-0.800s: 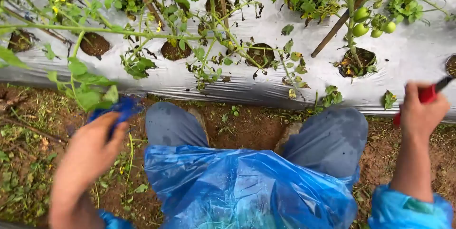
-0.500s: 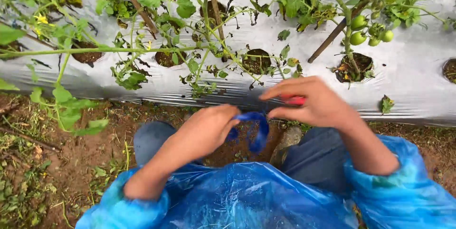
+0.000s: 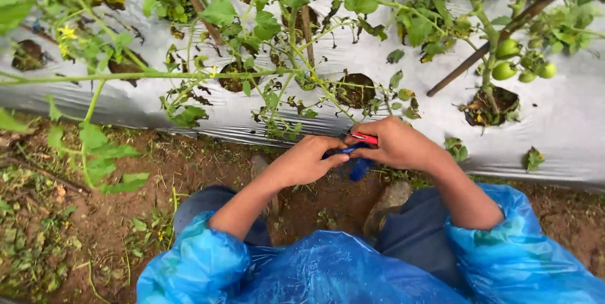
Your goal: Pruning tomato plants in a field using hand shears to remove unwanted stems and leaves.
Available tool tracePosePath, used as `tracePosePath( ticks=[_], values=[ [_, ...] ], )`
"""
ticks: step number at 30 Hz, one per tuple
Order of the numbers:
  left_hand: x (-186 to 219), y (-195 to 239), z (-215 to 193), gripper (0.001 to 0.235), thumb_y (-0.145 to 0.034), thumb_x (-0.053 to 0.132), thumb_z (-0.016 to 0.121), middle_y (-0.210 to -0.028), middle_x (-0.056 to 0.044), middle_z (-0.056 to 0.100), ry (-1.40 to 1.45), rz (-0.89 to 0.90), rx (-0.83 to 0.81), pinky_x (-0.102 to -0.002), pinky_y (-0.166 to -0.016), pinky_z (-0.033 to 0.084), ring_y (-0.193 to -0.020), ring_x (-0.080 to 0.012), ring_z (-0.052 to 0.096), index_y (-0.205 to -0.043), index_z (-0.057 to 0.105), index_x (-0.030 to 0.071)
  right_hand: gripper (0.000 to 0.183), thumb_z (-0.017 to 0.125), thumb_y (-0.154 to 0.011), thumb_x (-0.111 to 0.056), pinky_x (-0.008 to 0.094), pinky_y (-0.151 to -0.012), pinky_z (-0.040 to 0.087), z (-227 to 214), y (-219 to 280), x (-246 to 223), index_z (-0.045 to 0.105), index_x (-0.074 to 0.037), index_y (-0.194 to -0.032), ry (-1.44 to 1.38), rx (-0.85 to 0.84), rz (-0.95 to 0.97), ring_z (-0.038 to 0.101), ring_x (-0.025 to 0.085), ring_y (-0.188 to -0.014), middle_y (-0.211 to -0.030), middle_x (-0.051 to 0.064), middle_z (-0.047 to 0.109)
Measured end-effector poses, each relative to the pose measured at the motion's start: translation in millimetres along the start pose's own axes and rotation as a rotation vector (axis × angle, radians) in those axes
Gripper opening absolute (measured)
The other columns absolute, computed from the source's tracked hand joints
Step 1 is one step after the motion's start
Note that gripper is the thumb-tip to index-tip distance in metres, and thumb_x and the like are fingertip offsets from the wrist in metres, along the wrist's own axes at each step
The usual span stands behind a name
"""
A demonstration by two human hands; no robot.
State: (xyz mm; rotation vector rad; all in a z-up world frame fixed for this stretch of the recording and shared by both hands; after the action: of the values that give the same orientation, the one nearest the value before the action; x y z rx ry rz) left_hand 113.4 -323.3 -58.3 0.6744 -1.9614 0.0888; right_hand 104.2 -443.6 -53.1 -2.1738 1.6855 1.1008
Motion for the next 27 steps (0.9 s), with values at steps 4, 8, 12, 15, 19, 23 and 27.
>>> tracePosePath(
  ticks=[4,8,12,15,19,23,27],
  values=[
    [-9,-4,13,0.042,-0.105,0.021,0.057,-0.115,-0.03,0.071,-0.062,0.037,-0.095,-0.047,-0.095,0.058,-0.111,-0.0397,0.07,-0.128,0.062,-0.013,0.014,0.081,-0.084,-0.015,0.034,-0.054,0.045,-4,19,31,0.082,-0.008,-0.096,-0.119,-0.034,0.056,0.056,0.02,-0.055,-0.08,0.01,0.081],
    [-1,8,14,0.051,-0.104,0.029,0.057,-0.132,-0.028,0.063,-0.115,-0.02,-0.223,-0.051,-0.105,0.052,-0.127,-0.0402,0.06,-0.14,0.055,-0.008,0.015,0.08,-0.087,-0.016,0.035,-0.072,0.058,-12,34,95,0.084,-0.006,-0.097,-0.077,-0.116,0.389,0.07,0.028,-0.064,-0.087,0.013,0.083],
    [-12,9,28,0.049,-0.105,0.027,0.055,-0.136,-0.028,0.061,-0.142,0.041,-0.181,-0.05,-0.107,0.05,-0.131,-0.043,0.058,-0.139,0.057,-0.008,0.021,0.084,-0.078,-0.022,0.053,-0.089,0.055,-39,31,152,0.079,-0.006,-0.09,0.089,0.163,0.558,0.073,0.046,-0.094,-0.091,0.014,0.082],
    [-11,11,26,0.048,-0.104,0.026,0.057,-0.133,-0.027,0.062,-0.139,0.034,-0.151,-0.05,-0.104,0.052,-0.128,-0.0428,0.06,-0.138,0.058,-0.007,0.03,0.08,-0.083,-0.033,0.058,-0.089,0.051,-52,5,187,0.069,-0.005,-0.084,0.186,0.352,0.583,0.069,0.053,-0.096,-0.092,0.022,0.076],
    [-12,6,19,0.045,-0.104,0.023,0.056,-0.127,-0.026,0.065,-0.147,0.045,-0.083,-0.049,-0.099,0.056,-0.121,-0.0412,0.065,-0.137,0.059,-0.007,0.028,0.083,-0.085,-0.03,0.054,-0.089,0.057,-70,-21,235,0.077,-0.016,-0.108,0.141,0.719,0.64,0.071,0.042,-0.098,-0.097,0.008,0.076],
    [-3,4,19,0.038,-0.102,0.015,0.058,-0.121,-0.028,0.067,-0.02,0.124,-0.011,-0.049,-0.093,0.059,-0.112,-0.0412,0.068,-0.13,0.062,-0.011,0.048,0.079,-0.084,-0.04,0.058,-0.09,0.055,-44,-44,214,0.073,-0.009,-0.12,0.092,0.709,0.568,0.07,0.043,-0.101,-0.1,0.017,0.073],
    [18,2,4,0.026,-0.097,0.008,0.066,-0.112,-0.024,0.068,0.08,0.394,0.196,-0.044,-0.086,0.063,-0.101,-0.0347,0.071,-0.117,0.068,-0.008,0.042,0.073,-0.086,-0.041,0.053,-0.09,0.056,-31,-69,221,0.072,-0.015,-0.119,0.0,0.663,0.546,0.071,0.037,-0.103,-0.099,0.01,0.074]
  ],
)
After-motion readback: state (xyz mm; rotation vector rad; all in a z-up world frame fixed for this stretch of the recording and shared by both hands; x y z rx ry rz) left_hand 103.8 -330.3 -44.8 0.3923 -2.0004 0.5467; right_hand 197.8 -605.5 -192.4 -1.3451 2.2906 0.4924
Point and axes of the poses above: each hand's wrist, its own y-axis away from the middle knuckle, its own z-axis out of the palm, x = y × z, the point moved 8 cm from there along -y, towards the middle knuckle
